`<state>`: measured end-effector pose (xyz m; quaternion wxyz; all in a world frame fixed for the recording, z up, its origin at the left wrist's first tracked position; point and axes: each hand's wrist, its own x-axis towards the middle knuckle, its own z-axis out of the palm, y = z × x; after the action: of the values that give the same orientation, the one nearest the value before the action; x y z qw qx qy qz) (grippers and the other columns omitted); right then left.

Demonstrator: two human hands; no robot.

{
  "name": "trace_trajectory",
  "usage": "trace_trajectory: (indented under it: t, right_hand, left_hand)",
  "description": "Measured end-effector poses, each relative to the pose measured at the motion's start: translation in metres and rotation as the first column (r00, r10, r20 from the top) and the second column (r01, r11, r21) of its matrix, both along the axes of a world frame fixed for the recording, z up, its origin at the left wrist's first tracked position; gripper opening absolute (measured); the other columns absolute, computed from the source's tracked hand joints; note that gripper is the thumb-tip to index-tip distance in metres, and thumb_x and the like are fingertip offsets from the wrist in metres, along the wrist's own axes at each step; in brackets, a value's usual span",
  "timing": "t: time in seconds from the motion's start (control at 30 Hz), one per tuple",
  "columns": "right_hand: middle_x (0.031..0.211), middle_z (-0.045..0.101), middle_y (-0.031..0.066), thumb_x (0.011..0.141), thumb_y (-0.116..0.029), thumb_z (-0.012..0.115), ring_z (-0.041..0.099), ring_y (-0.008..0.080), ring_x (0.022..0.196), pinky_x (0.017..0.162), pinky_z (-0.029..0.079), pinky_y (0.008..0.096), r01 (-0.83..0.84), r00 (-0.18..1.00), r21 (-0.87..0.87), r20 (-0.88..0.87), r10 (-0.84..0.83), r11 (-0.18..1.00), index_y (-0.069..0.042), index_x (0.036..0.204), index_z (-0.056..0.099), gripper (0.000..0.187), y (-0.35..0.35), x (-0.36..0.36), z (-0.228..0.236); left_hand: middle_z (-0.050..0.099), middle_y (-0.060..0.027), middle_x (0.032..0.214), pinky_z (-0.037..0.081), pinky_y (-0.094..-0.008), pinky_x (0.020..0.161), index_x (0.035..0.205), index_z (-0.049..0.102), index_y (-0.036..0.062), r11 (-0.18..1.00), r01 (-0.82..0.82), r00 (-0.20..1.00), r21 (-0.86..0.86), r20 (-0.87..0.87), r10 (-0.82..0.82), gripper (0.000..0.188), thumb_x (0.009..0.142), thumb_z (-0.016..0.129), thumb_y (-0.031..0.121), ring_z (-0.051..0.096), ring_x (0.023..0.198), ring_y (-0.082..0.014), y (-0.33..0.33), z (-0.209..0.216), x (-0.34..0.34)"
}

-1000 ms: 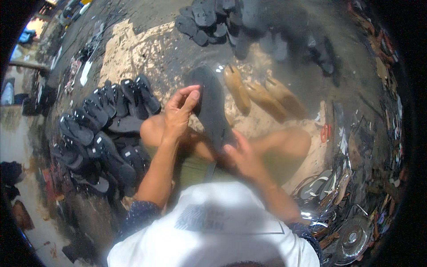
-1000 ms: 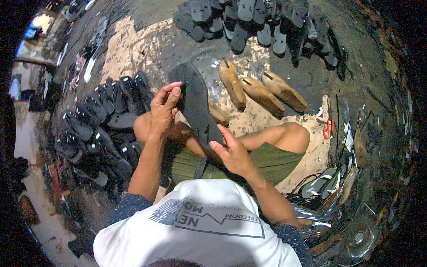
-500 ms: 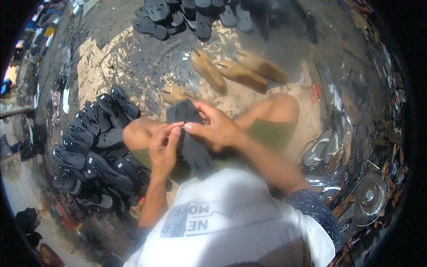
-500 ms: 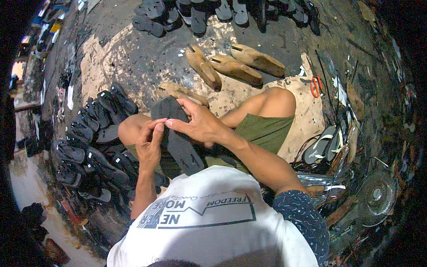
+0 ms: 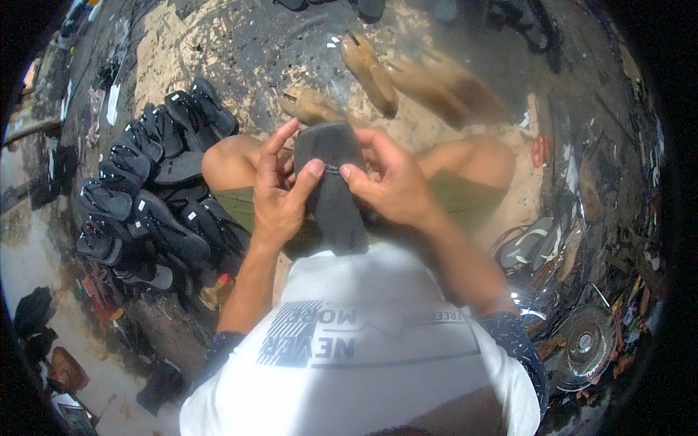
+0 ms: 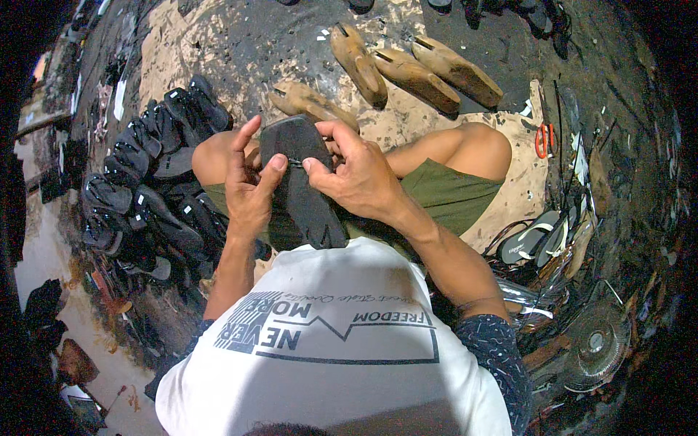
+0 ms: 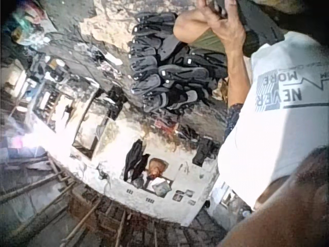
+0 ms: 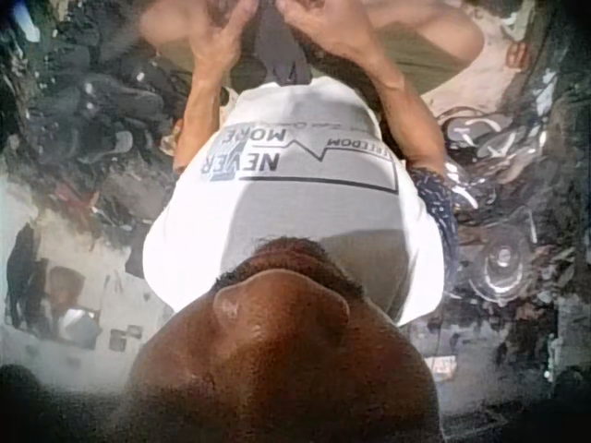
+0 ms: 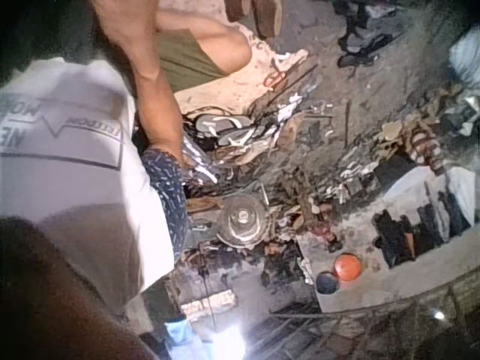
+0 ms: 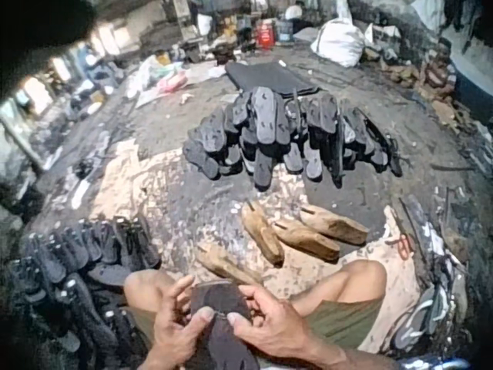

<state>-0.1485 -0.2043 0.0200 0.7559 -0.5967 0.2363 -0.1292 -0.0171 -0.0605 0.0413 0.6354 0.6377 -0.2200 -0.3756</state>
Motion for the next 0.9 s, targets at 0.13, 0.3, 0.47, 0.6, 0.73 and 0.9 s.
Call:
trace_trajectory:
  t: [0.13,0.3,0.47,0.6,0.73,0.9]
  right_hand:
    - [0.099,0.073,0.0126,0.094,-0.012,0.07,0.07,0.0127,0.087,0.072,0.057,0.0297,0.089,0.996,-0.061,0.026,-0.087,0.994,0.004,0.129,0.05,0.044,-0.001,0.004,-0.028]
    - [0.094,0.071,0.0111,0.095,-0.017,0.072,0.068,0.0141,0.079,0.069,0.057,0.0293,0.2,0.98,-0.113,0.017,-0.199,0.973,0.004,0.132,0.048,0.048,-0.024,0.036,-0.034]
    - [0.104,0.072,0.016,0.088,-0.032,0.078,0.071,0.0273,0.09,0.08,0.057,0.0413,0.007,0.94,-0.623,-0.263,-0.217,0.782,-0.002,0.132,0.057,0.057,-0.161,-0.006,-0.086]
    - [0.123,0.067,0.027,0.084,-0.033,0.078,0.065,0.0421,0.115,0.096,0.052,0.0457,-0.387,0.802,-0.727,-0.569,-0.181,0.568,-0.002,0.133,0.059,0.061,-0.213,-0.064,-0.145]
    - [0.131,0.065,0.0197,0.091,-0.03,0.072,0.064,0.0308,0.119,0.103,0.049,0.0388,-0.009,0.829,-0.422,-0.511,-0.23,0.907,0.002,0.142,0.05,0.064,-0.171,-0.028,-0.088]
    - [0.13,0.063,0.0137,0.094,-0.027,0.068,0.061,0.0203,0.116,0.101,0.049,0.0351,0.227,0.973,0.22,-0.015,-0.23,0.949,0.006,0.143,0.047,0.063,-0.062,-0.023,0.0]
  left_hand:
    - [0.047,-0.0238,0.148,0.048,-0.0375,0.103,0.161,0.02,0.007,0.992,-0.018,1.0,0.129,-0.007,0.019,0.082,0.097,0.071,0.016,0.056,0.127,-0.0274,-0.009,-0.009,0.002]
    - [0.013,-0.032,0.164,0.023,-0.0501,0.123,0.161,0.009,-0.0016,0.884,0.093,0.624,0.458,0.665,-0.411,0.11,0.079,0.08,0.016,0.021,0.152,-0.0458,-0.016,-0.031,-0.022]
    - [0.053,-0.0212,0.14,0.051,-0.0329,0.097,0.156,0.023,-0.0087,0.968,0.154,0.985,0.2,0.05,-0.167,0.08,0.09,0.068,0.001,0.06,0.118,-0.0237,-0.001,-0.042,0.011]
    - [0.069,-0.0125,0.114,0.053,-0.0261,0.087,0.152,0.031,-0.0136,0.98,-0.109,0.981,0.167,-0.14,0.133,0.068,0.1,0.066,0.012,0.066,0.095,-0.0147,0.009,-0.041,0.026]
    - [0.068,-0.0089,0.109,0.051,-0.0243,0.084,0.149,0.036,-0.0142,0.963,-0.256,0.967,0.082,0.04,0.253,0.063,0.102,0.065,0.017,0.063,0.094,-0.0114,0.001,-0.043,0.046]
    - [0.069,-0.0085,0.1,0.051,-0.0273,0.08,0.141,0.05,-0.0099,0.961,-0.267,0.906,0.069,0.358,0.225,0.046,0.104,0.054,0.017,0.062,0.089,-0.0117,-0.003,-0.045,0.075]
